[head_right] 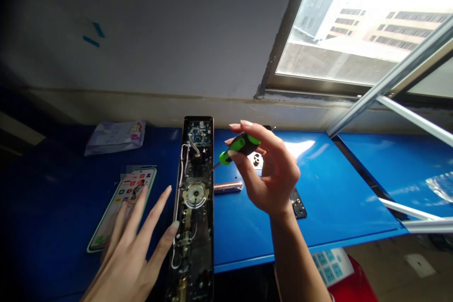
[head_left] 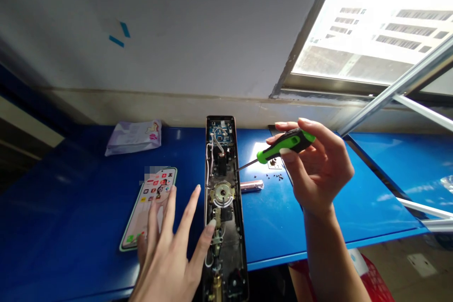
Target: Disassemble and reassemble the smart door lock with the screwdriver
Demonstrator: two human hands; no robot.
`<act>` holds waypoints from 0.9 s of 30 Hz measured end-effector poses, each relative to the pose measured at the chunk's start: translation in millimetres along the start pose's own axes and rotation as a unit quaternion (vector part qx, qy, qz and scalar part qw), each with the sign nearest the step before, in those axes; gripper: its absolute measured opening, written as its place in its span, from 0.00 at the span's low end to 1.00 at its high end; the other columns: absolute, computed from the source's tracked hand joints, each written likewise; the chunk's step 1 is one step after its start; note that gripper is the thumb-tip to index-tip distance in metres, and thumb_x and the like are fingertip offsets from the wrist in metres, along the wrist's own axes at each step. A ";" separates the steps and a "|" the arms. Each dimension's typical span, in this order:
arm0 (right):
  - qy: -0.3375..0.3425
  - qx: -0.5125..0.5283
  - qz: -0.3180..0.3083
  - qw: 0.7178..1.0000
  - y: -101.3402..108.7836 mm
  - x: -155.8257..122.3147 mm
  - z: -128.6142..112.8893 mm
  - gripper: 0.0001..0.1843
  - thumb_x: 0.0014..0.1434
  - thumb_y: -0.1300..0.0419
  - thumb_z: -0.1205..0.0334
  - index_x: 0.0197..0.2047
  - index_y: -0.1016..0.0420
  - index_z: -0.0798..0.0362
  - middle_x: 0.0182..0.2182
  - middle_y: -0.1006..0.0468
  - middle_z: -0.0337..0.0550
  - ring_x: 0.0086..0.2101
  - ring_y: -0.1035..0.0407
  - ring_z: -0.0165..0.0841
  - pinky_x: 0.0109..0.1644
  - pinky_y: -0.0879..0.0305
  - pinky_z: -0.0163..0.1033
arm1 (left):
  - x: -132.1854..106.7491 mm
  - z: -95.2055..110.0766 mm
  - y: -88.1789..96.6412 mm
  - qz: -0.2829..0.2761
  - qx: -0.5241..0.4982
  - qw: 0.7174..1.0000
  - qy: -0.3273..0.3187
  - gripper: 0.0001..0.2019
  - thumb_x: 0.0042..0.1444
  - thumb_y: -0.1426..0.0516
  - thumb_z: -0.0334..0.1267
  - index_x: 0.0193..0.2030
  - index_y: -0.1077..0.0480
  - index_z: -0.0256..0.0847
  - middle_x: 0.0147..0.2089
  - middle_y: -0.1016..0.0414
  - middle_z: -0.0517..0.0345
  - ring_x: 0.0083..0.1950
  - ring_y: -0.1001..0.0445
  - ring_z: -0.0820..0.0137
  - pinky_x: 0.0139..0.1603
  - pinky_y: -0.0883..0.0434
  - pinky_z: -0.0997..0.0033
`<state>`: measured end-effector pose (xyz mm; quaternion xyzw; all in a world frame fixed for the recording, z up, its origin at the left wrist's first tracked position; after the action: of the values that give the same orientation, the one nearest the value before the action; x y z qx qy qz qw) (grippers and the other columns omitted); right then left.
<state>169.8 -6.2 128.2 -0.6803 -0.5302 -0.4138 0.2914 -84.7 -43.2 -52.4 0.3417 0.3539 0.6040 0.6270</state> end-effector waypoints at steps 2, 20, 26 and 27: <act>-0.001 -0.016 0.013 1.000 9.6 -3.8 -1.7 0.29 0.61 0.33 0.77 0.61 0.22 0.43 0.49 0.14 0.43 0.40 0.15 0.37 0.41 0.13 0.46 | 2.3 -1.7 0.5 0.005 0.005 1.000 0.010 0.33 0.70 0.52 0.63 0.80 0.53 0.69 0.86 0.64 0.58 0.83 0.63 0.33 0.68 0.44 0.13; -0.083 -0.153 -0.030 0.984 50.5 -42.7 54.4 0.26 0.62 0.30 0.72 0.61 0.21 0.43 0.50 0.15 0.46 0.47 0.17 0.40 0.47 0.15 0.49 | 37.2 85.8 13.3 0.093 0.037 0.982 -0.159 0.32 0.72 0.49 0.56 0.80 0.52 0.68 0.86 0.62 0.60 0.84 0.60 0.41 0.73 0.40 0.23; -0.082 -0.146 -0.047 0.985 38.4 -46.8 64.8 0.24 0.61 0.30 0.70 0.59 0.20 0.47 0.49 0.14 0.48 0.48 0.18 0.40 0.45 0.16 0.46 | 45.5 101.2 10.9 0.099 0.042 0.974 -0.199 0.30 0.72 0.46 0.53 0.78 0.44 0.63 0.85 0.58 0.56 0.83 0.58 0.38 0.72 0.38 0.23; -0.082 -0.146 -0.046 0.985 38.4 -47.7 66.4 0.24 0.61 0.30 0.70 0.59 0.20 0.47 0.49 0.14 0.48 0.48 0.18 0.40 0.44 0.16 0.46 | 46.1 102.5 11.6 0.104 0.042 0.972 -0.205 0.29 0.72 0.46 0.53 0.77 0.42 0.62 0.84 0.57 0.54 0.83 0.57 0.38 0.72 0.37 0.23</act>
<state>219.1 16.0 55.9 -0.7218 -0.5171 -0.4427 0.1250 -2.0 3.2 9.0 0.5190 0.2053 0.5674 0.6054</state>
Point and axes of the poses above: each hand's wrist, its own x-axis towards the middle knuckle, its own y-axis out of the back of the hand, z = x × y, the point moved 9 cm from there along x, towards the middle knuckle
